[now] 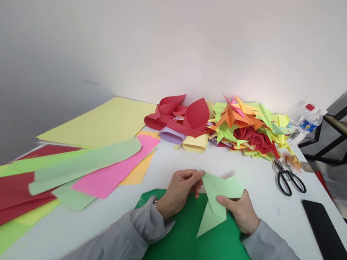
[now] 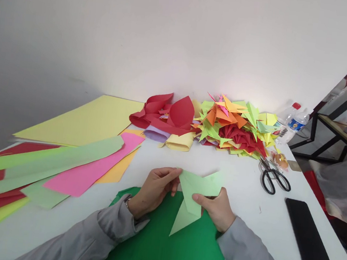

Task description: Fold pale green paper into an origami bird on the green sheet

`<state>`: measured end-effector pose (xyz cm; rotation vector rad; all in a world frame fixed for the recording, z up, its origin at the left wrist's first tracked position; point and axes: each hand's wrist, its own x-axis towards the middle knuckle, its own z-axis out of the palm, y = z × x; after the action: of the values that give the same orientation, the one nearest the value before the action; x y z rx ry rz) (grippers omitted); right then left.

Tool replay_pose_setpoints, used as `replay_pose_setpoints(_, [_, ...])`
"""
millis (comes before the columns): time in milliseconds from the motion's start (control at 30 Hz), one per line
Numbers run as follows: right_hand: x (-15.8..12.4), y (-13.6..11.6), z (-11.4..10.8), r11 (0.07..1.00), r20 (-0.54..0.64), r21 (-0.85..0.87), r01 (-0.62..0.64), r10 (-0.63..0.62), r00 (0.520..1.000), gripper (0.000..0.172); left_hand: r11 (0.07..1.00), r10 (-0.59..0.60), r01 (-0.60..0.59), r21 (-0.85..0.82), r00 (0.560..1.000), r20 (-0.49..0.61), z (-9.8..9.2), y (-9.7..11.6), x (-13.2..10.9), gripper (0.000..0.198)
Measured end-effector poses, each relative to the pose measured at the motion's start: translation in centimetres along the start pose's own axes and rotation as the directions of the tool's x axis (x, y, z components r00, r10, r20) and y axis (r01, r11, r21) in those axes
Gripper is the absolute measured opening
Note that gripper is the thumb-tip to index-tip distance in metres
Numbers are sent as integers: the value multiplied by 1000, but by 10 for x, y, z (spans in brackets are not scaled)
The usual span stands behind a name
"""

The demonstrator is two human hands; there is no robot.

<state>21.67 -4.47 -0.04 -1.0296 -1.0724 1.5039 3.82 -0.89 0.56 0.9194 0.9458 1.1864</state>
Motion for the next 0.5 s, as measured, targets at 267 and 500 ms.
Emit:
replay_pose_setpoints(267, [0,0,0,998,-17,-56,4,-5,1000,34,997,-6,5,-74,1000,-16,-3,2,2,38])
replay_pose_setpoints(500, [-2,0,2,984,85,-177,-2,17,996,29,998,-58,60,1,966,251,4,-1,-8,29])
